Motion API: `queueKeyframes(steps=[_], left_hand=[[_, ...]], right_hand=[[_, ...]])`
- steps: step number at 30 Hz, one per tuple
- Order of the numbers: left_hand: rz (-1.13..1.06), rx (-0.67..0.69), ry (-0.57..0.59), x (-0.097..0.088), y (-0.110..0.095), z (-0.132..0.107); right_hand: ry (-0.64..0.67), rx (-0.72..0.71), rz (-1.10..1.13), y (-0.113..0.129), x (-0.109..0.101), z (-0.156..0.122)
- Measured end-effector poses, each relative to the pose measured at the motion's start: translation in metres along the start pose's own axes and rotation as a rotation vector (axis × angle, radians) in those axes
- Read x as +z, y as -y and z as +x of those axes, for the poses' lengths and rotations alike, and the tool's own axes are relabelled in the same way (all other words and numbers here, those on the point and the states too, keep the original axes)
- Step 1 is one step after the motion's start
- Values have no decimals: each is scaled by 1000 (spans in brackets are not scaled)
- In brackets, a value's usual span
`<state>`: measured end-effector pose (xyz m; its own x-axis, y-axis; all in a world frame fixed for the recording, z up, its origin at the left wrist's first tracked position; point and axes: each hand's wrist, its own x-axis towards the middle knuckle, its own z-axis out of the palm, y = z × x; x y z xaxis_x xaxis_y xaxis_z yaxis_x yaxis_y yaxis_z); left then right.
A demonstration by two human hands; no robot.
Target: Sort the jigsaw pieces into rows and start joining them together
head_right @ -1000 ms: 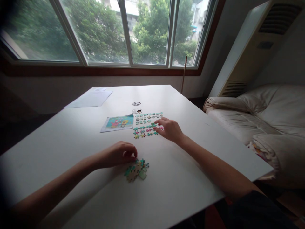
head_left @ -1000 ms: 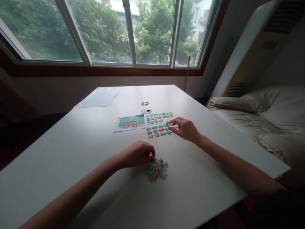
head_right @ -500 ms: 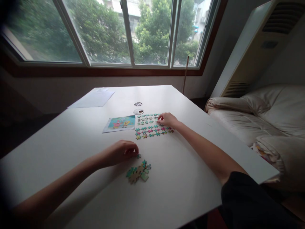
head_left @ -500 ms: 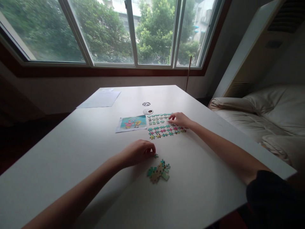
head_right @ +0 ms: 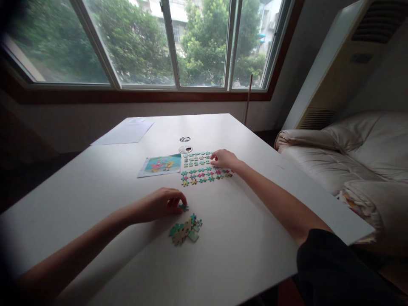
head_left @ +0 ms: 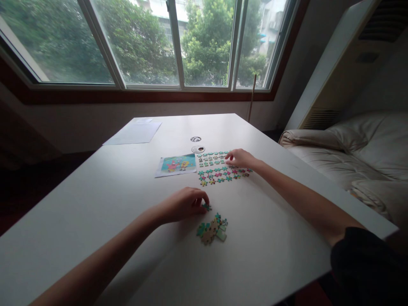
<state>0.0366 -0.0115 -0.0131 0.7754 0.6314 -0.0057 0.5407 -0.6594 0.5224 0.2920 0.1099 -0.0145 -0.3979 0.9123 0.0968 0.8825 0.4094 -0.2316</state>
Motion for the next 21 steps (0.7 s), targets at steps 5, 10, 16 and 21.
queueKeyframes(steps=[5,10,16,21], left_hand=[[3,5,-13,1,-2,2],[29,-19,-16,-2,-2,0],[96,-51,1,-5,-12,-4],[166,-119,-46,0,-19,-3]], right_hand=[[-111,-108,45,18,-7,-35],[-126,-253,135,42,5,-76],[-99,-351,233,71,26,-108],[-93,-323,311,88,32,-118]])
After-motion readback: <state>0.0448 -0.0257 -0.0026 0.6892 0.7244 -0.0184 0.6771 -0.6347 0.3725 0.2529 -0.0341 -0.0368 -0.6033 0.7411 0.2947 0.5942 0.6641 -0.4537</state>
